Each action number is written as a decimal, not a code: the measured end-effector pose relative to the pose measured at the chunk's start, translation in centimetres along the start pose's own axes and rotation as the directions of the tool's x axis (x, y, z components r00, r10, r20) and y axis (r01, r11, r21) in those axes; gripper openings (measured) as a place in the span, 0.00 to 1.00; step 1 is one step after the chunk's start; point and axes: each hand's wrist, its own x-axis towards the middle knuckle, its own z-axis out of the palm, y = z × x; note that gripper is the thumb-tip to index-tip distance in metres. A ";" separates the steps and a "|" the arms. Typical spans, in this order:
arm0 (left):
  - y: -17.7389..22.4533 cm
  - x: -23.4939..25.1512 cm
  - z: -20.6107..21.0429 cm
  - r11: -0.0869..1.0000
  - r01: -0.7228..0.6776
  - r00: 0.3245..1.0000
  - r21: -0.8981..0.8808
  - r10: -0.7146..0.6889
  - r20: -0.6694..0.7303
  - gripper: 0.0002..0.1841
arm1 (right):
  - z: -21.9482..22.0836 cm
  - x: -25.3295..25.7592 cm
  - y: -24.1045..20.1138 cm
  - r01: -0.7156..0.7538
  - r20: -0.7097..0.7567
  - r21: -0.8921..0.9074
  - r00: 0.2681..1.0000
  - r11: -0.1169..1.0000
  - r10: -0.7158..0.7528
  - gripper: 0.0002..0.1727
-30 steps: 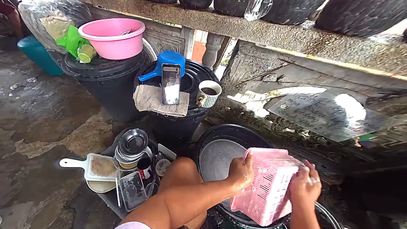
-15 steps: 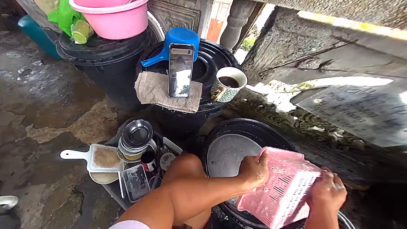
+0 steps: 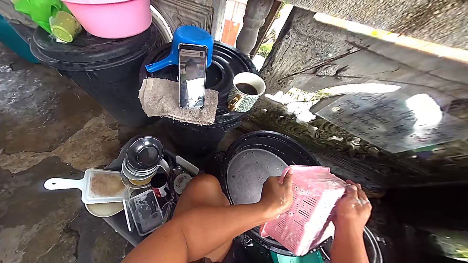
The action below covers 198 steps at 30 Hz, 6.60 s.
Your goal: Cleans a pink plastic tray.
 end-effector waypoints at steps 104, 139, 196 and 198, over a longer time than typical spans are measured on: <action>1.4 -0.1 -1.8 0.995 0.007 0.999 -0.103 -0.012 -0.049 0.39 | -2.8 -11.8 4.4 0.203 0.049 -0.131 0.979 0.970 -0.198 0.29; 4.3 1.0 -0.6 0.950 -0.310 0.950 0.023 0.310 0.028 0.33 | 0.1 -15.5 -3.9 0.886 0.474 -0.349 0.448 0.306 -0.757 0.29; 1.8 -5.0 -2.0 0.656 -0.754 0.588 0.043 0.644 0.490 0.19 | -18.9 -2.3 3.9 -0.323 0.507 0.664 0.858 0.674 -0.088 0.16; 1.7 -5.2 -2.1 0.541 -0.827 0.505 0.154 0.595 0.625 0.21 | -18.8 -3.2 3.6 -0.358 0.506 0.670 0.861 0.650 -0.047 0.28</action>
